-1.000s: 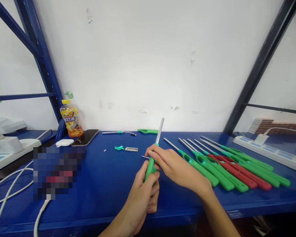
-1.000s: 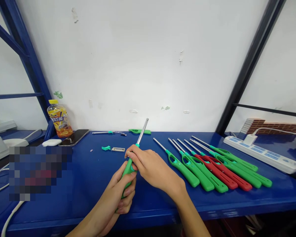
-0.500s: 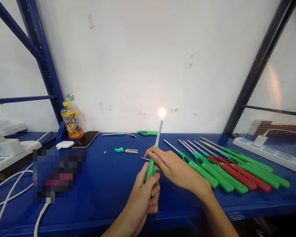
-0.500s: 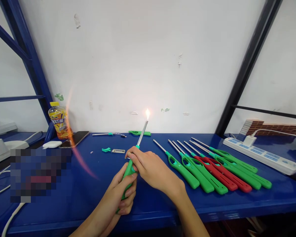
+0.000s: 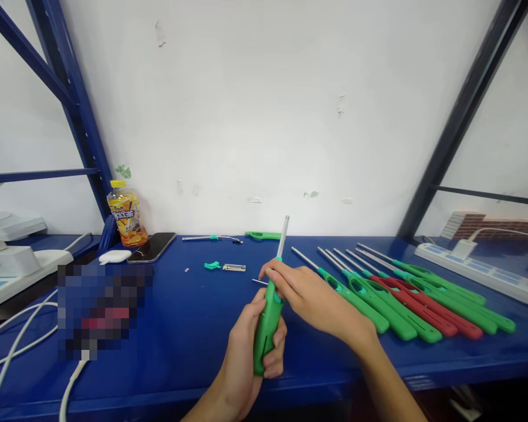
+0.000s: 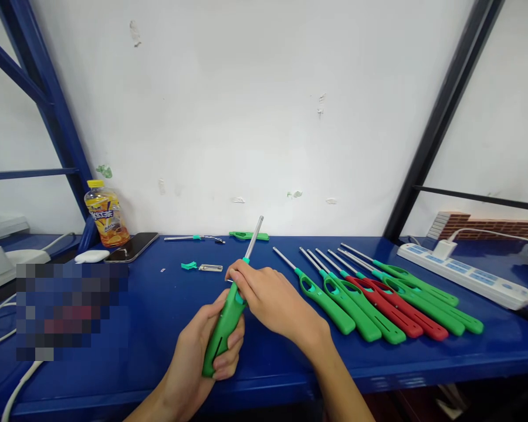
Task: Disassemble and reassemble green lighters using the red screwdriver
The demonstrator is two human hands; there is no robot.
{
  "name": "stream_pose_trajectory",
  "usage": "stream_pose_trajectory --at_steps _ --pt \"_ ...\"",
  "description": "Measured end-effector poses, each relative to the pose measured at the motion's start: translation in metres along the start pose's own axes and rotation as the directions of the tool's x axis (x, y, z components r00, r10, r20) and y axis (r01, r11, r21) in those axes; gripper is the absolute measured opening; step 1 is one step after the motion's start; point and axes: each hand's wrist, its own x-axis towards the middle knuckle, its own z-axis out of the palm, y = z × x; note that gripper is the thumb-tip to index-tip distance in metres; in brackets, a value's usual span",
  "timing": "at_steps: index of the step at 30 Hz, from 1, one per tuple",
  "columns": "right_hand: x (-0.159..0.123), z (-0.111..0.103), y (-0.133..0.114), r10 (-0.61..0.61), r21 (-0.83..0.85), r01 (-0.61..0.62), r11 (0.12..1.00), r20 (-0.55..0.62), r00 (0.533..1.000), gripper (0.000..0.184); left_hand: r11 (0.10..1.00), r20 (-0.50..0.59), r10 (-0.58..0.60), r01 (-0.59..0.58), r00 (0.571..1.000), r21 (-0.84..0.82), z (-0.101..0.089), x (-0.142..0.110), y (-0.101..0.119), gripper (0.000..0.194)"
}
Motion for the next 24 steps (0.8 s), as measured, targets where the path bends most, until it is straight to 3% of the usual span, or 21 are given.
stream_pose_trajectory --at_steps 5,24 --pt "-0.0003 -0.0007 0.0008 0.001 -0.027 -0.001 1.0 -0.016 1.0 0.034 0.999 0.023 0.029 -0.029 0.999 -0.027 -0.0016 0.0003 0.0004 0.024" --pt "-0.0001 -0.0004 0.0006 0.018 -0.016 -0.019 1.0 -0.016 1.0 0.037 0.997 0.054 0.06 -0.057 0.997 -0.057 -0.0029 0.0002 0.0023 0.032"
